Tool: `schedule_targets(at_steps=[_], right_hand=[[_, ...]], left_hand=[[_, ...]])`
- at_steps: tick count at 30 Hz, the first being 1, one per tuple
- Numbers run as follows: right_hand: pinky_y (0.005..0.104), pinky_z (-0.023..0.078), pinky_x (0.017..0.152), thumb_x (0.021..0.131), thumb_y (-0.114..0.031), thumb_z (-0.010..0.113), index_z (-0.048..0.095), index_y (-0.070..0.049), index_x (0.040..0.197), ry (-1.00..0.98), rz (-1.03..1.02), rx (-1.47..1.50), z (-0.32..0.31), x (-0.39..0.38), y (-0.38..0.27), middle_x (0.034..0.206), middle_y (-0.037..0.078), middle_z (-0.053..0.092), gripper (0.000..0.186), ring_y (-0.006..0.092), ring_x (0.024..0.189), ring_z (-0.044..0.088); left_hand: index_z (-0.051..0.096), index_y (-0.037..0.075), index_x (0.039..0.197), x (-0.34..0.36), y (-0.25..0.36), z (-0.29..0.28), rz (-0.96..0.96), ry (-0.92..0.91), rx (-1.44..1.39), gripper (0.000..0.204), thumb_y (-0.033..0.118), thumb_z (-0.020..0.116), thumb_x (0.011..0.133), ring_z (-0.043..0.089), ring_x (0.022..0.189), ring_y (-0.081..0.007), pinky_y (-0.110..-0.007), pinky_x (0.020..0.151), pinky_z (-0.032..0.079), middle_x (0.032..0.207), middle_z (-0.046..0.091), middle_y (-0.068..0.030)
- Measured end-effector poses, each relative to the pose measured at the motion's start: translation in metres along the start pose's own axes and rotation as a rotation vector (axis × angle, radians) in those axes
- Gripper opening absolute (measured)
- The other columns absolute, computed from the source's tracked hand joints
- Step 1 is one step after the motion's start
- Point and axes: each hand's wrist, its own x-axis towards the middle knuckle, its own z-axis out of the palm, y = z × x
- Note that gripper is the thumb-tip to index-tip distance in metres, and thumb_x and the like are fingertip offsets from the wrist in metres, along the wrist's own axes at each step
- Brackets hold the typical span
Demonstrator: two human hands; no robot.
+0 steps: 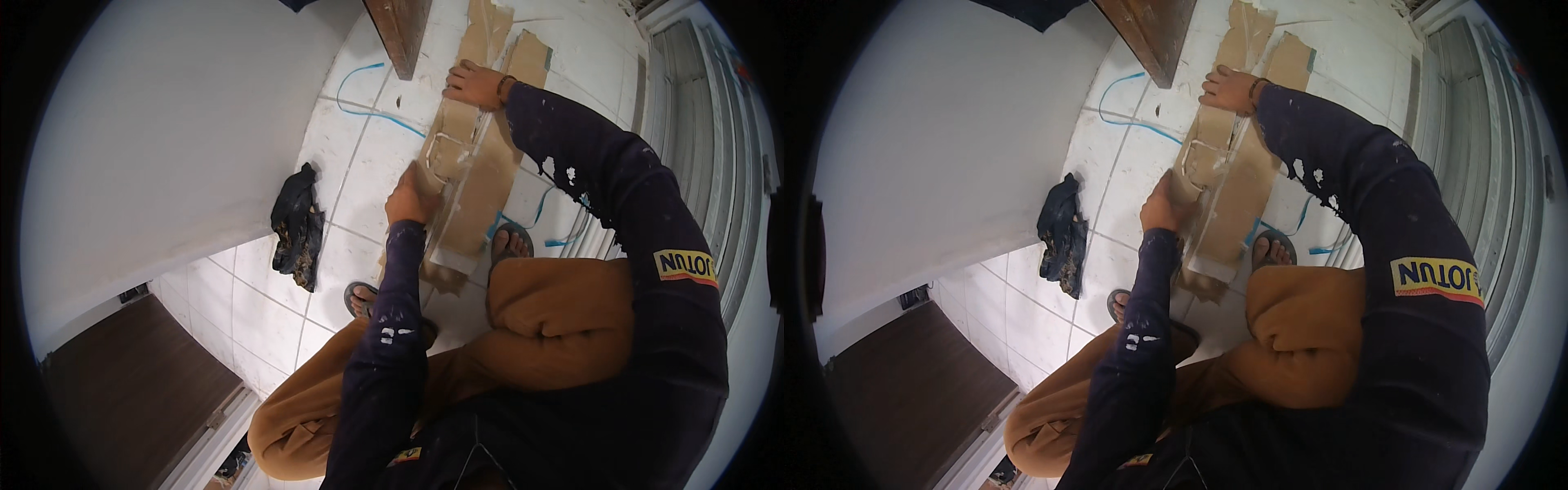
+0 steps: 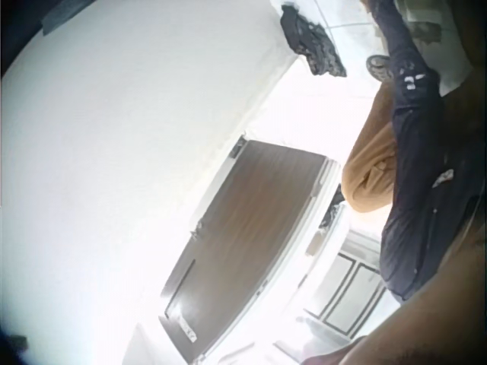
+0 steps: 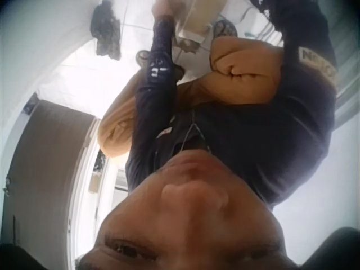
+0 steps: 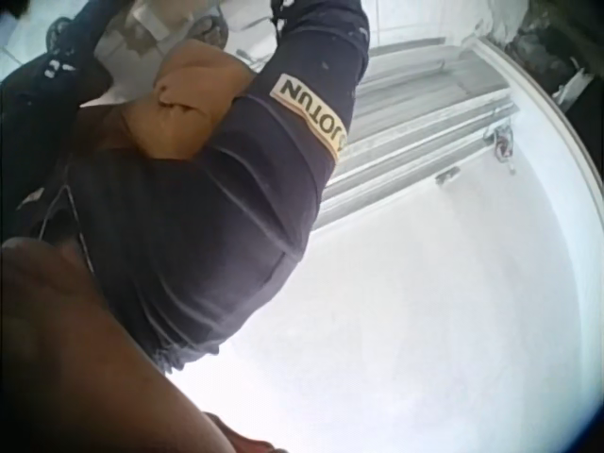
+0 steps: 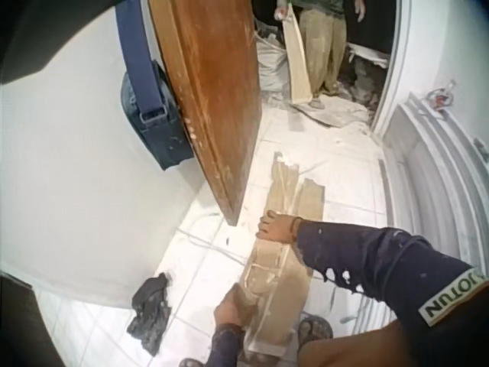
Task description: The person organizes pieces of cardboard and plastic wrap on the floor, then rolls a long white piece of material into a cardboard sheet and secures it with blue string.
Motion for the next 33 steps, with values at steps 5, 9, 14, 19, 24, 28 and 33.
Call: schedule_targets(at_steps=[5, 9, 14, 19, 24, 28, 33], right_hand=[[0.0575, 0.038, 0.110, 0.072, -0.020, 0.081, 0.060, -0.021, 0.131, -0.013, 0.008, -0.008, -0.012, -0.012, -0.021, 0.125, 0.008, 0.057, 0.062, 0.0296, 0.127, 0.052], [0.0609, 0.039, 0.106, 0.085, -0.026, 0.067, 0.068, -0.025, 0.123, 0.190, -0.038, -0.074, -0.020, -0.021, -0.053, 0.118, 0.007, 0.059, 0.038, 0.0285, 0.121, 0.055], [0.0669, 0.037, 0.105, 0.086, -0.027, 0.063, 0.073, -0.027, 0.113, 0.150, 0.014, -0.018, -0.034, -0.010, -0.080, 0.113, 0.007, 0.061, 0.029, 0.0269, 0.118, 0.055], [0.0732, 0.035, 0.104, 0.085, -0.030, 0.063, 0.077, -0.027, 0.102, 0.151, 0.013, 0.061, -0.045, 0.025, -0.125, 0.110, 0.008, 0.060, 0.022, 0.0293, 0.121, 0.052], [0.0761, 0.032, 0.109, 0.084, -0.029, 0.067, 0.075, -0.025, 0.109, -0.062, 0.012, 0.124, -0.017, 0.020, -0.095, 0.120, 0.012, 0.060, 0.026, 0.0342, 0.124, 0.052], [0.0653, 0.029, 0.120, 0.060, -0.028, 0.088, 0.066, -0.027, 0.130, -0.138, -0.158, 0.130, -0.038, 0.021, -0.078, 0.143, 0.020, 0.052, 0.073, 0.0424, 0.133, 0.051], [0.0517, 0.036, 0.113, 0.050, -0.030, 0.093, 0.065, -0.029, 0.135, -0.087, -0.159, 0.297, -0.059, 0.000, -0.068, 0.126, 0.015, 0.054, 0.090, 0.0350, 0.126, 0.052]], left_hand=[[0.049, 0.016, 0.149, -0.016, 0.006, -0.014, -0.043, -0.123, 0.020, 0.084, 0.033, 0.085, 0.075, 0.069, 0.113, -0.0373, -0.050, 0.093, 0.056, 0.133, 0.068, -0.0164], [0.055, 0.011, 0.146, -0.042, -0.028, 0.015, 0.153, 0.024, -0.066, 0.069, 0.010, 0.079, 0.082, 0.070, 0.117, -0.0312, -0.041, 0.098, 0.056, 0.131, 0.071, -0.0161], [0.061, 0.003, 0.140, -0.011, -0.082, 0.011, 0.085, -0.118, -0.542, 0.054, -0.007, 0.067, 0.087, 0.068, 0.120, -0.0176, -0.030, 0.100, 0.053, 0.132, 0.071, -0.0115], [0.072, 0.013, 0.130, 0.006, -0.112, 0.011, -0.065, -0.233, -0.446, 0.042, 0.005, 0.074, 0.089, 0.073, 0.114, -0.0205, -0.032, 0.093, 0.057, 0.122, 0.076, -0.0140], [0.075, 0.014, 0.124, -0.022, -0.079, 0.033, 0.051, 0.119, -0.401, 0.035, 0.009, 0.073, 0.090, 0.075, 0.090, -0.0209, -0.033, 0.083, 0.058, 0.106, 0.078, -0.0122], [0.075, 0.011, 0.122, -0.073, -0.098, 0.028, -0.262, 0.340, -0.694, 0.028, 0.016, 0.073, 0.095, 0.067, 0.086, -0.0144, -0.030, 0.077, 0.055, 0.099, 0.076, -0.0075], [0.079, 0.011, 0.113, -0.079, -0.112, 0.031, -0.107, 0.217, -0.622, 0.033, 0.013, 0.088, 0.081, 0.060, 0.085, -0.0120, -0.027, 0.072, 0.050, 0.097, 0.068, -0.0015]])
